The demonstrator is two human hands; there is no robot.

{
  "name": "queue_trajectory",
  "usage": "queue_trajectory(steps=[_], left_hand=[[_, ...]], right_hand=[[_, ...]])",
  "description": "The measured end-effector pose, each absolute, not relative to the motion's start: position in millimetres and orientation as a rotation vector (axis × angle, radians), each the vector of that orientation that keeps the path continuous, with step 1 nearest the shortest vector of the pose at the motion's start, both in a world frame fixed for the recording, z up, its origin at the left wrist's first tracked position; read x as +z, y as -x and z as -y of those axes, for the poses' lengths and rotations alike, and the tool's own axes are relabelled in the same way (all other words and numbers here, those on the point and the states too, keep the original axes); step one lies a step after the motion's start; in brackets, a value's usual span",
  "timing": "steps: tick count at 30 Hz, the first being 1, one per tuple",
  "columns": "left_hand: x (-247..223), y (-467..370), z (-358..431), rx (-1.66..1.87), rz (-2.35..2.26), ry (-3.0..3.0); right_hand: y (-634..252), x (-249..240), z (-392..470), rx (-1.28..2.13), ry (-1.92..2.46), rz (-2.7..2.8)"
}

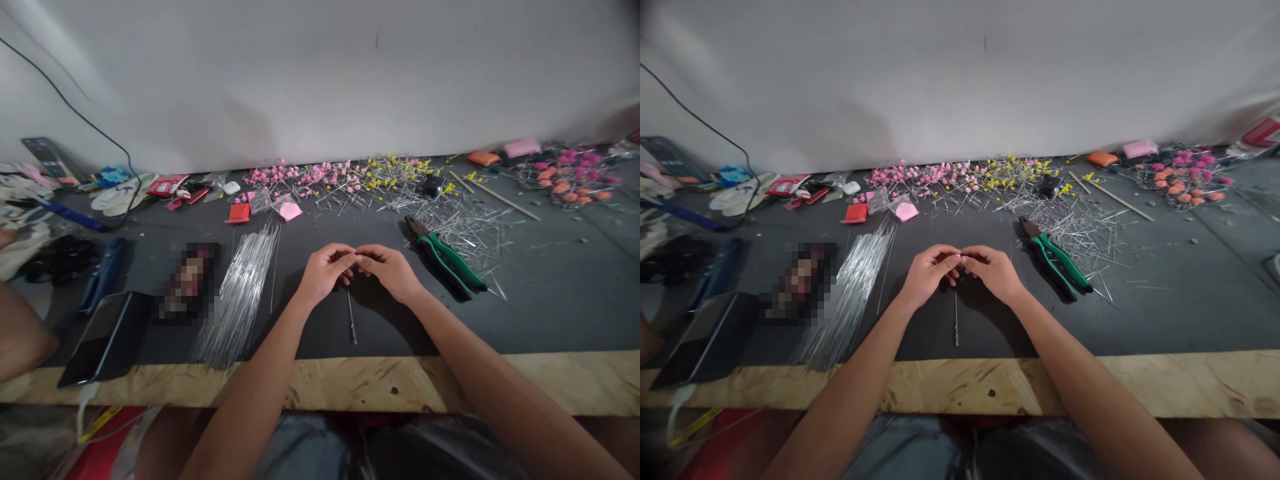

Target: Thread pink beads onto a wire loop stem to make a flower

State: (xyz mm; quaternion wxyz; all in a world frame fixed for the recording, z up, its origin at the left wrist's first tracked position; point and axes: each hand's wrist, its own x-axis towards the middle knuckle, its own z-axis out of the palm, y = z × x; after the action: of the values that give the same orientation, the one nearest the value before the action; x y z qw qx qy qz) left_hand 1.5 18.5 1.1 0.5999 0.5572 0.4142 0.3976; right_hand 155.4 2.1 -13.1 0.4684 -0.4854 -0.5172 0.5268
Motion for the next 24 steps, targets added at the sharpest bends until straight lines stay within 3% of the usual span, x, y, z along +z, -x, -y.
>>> queue_trajectory(steps=[17, 24], left_hand=[[2, -1, -17, 0.946, -1.066, -1.509], [-5, 6, -32, 1.213, -1.212, -1.244]], right_hand=[[-157, -11, -3, 1.317, 1.197, 1.258], [-157, -11, -3, 1.409, 1.082, 1.099]])
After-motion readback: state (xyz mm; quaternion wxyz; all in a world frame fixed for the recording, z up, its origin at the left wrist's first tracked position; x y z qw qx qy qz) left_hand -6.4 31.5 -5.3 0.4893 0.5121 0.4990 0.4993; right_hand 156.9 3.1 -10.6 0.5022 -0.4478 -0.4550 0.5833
